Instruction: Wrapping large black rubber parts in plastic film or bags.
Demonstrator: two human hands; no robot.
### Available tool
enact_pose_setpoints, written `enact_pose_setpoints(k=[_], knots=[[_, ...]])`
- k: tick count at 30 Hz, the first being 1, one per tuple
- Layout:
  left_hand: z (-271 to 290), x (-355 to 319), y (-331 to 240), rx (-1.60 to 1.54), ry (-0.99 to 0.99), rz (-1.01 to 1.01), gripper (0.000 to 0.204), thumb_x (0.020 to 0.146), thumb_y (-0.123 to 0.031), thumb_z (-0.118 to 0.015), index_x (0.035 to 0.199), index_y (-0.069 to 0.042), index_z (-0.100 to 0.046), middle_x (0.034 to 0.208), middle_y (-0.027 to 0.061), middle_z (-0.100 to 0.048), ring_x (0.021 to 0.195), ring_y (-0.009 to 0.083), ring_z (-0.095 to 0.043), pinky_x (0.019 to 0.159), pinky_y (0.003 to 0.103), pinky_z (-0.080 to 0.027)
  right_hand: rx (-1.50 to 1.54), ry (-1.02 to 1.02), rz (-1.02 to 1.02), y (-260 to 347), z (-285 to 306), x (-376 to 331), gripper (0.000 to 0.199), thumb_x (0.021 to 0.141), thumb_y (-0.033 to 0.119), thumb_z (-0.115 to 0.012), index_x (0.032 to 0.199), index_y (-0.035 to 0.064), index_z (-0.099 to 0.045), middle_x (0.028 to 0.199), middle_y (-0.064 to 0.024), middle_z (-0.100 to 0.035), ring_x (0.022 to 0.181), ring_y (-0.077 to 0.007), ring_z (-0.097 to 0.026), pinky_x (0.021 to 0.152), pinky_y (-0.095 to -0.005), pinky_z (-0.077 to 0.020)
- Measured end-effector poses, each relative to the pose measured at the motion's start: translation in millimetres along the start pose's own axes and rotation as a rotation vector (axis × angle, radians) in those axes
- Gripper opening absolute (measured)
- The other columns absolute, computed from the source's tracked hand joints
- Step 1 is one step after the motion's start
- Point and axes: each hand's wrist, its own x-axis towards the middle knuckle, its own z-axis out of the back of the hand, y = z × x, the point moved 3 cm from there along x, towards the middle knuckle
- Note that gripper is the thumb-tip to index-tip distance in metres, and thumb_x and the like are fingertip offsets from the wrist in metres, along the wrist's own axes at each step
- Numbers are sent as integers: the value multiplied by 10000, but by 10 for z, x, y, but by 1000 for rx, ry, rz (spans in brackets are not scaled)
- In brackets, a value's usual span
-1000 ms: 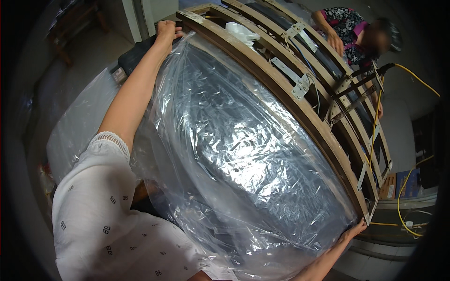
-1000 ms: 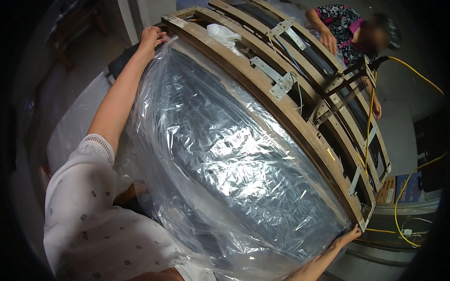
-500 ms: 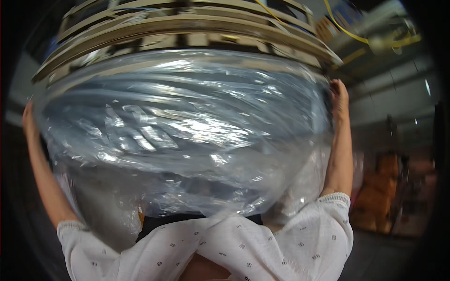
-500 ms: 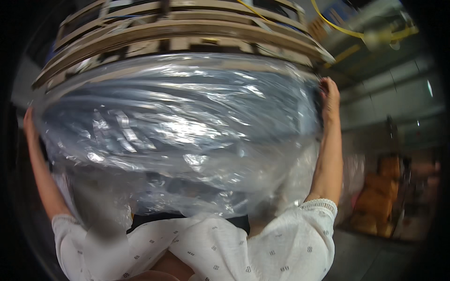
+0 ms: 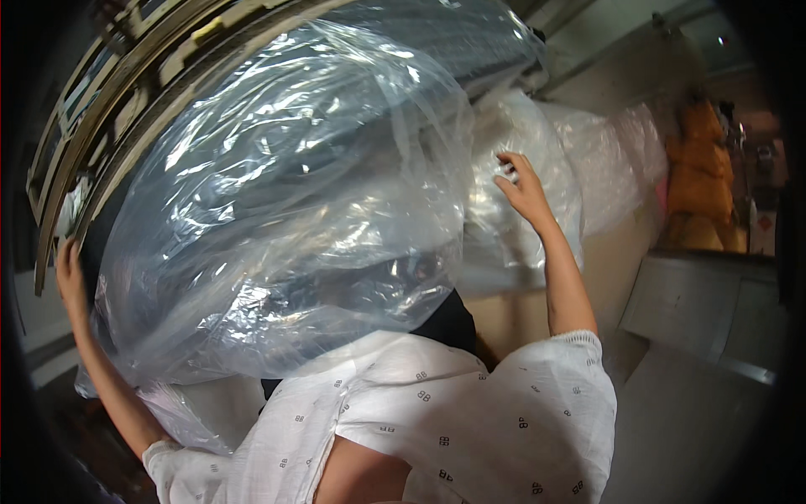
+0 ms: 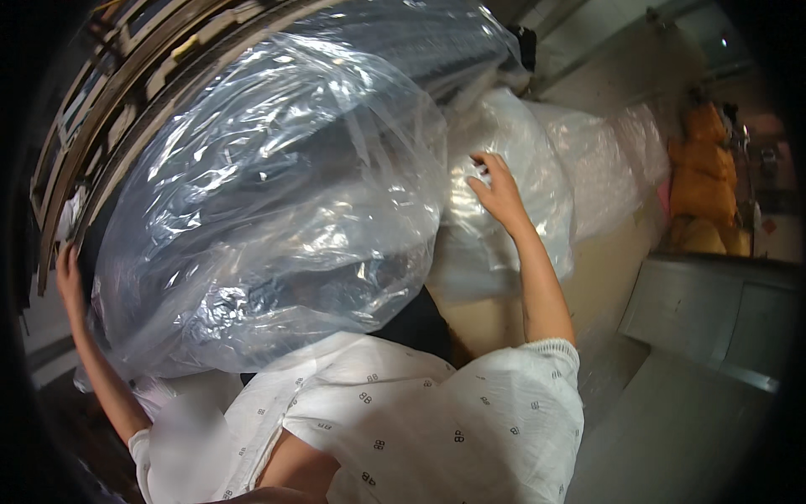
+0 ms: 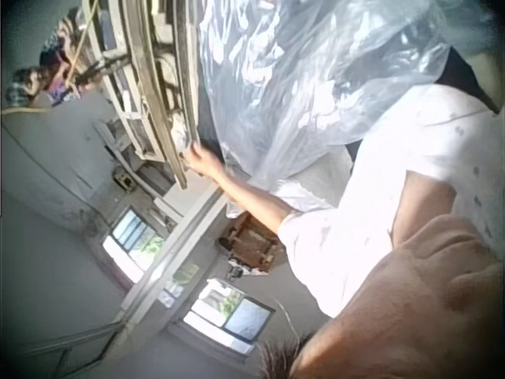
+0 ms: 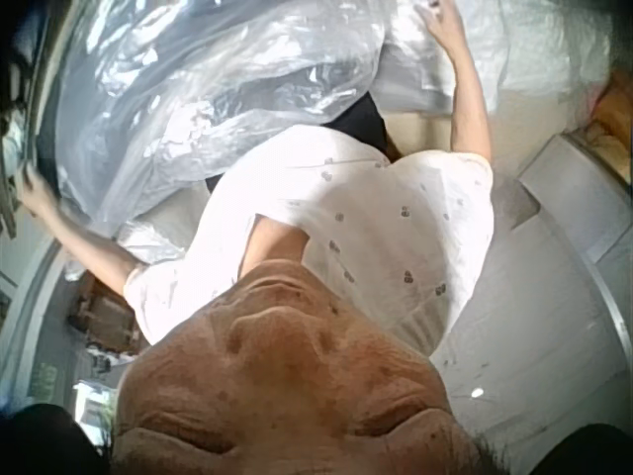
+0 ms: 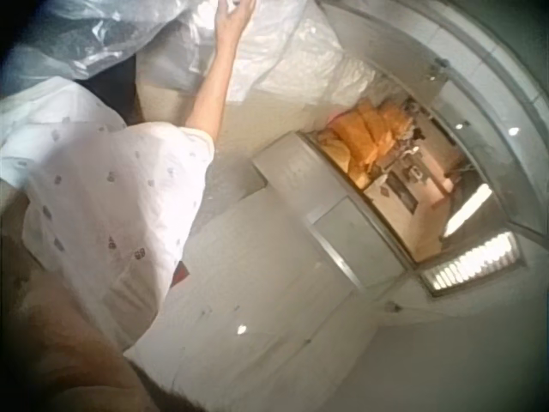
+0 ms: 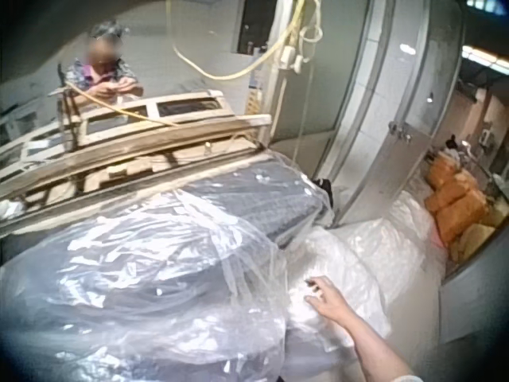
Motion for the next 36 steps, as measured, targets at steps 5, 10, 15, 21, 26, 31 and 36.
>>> enact_pose_setpoints(k=[5,10,15,21,26,31,36], knots=[[-853,43,-2718,-110,76,-280,256,890,-185,-549,1078,-11,-563,1112,97,-561,1044,177,-520,916,268,-370,68,70,107,-114,-445,17,446,714,106,-661,1127,44,-503,1078,-104,-513,984,-254,-507,861,-341,-412],[-1131,67,-2810,-568,-37,-192,108,902,-100,-543,956,-8,-556,943,-3,-546,789,68,-471,721,175,-369,151,49,146,-41,-547,17,501,683,176,-726,1101,43,-485,1113,-103,-471,1044,-251,-478,875,-334,-398],[-1151,124,-2590,-532,-104,-182,105,917,-132,-536,907,-27,-535,803,-40,-465,722,39,-413,661,152,-344,-68,-265,284,211,-393,-97,621,628,152,-766,1144,43,-439,1193,-116,-409,1123,-282,-429,897,-341,-390],[-1207,172,-2673,-513,-67,-227,116,918,-132,-534,879,-26,-509,792,-33,-444,719,44,-399,671,154,-343,-247,-253,376,52,-639,-88,426,730,128,-667,1092,41,-460,988,-123,-520,938,-273,-527,782,-352,-436],[-1200,264,-2102,-446,-95,-132,131,925,-134,-519,895,-7,-503,814,-11,-467,783,60,-433,737,164,-358,727,379,-85,525,-373,-63,107,881,68,-442,974,28,-477,728,-60,-553,727,-189,-567,665,-301,-450],[-1148,324,-2079,-312,-137,-51,198,918,-202,-533,904,-5,-521,804,10,-505,753,73,-456,706,184,-378,834,96,221,712,-170,-135,329,796,85,-568,1096,41,-441,995,-123,-503,902,-216,-527,802,-326,-427],[-1188,343,-2171,-289,-175,-54,218,910,-241,-542,933,-24,-548,786,8,-536,718,77,-469,659,196,-391,-246,-198,376,519,-745,-263,557,678,39,-654,1181,40,-417,1271,-147,-365,1157,-316,-396,985,-394,-301]])
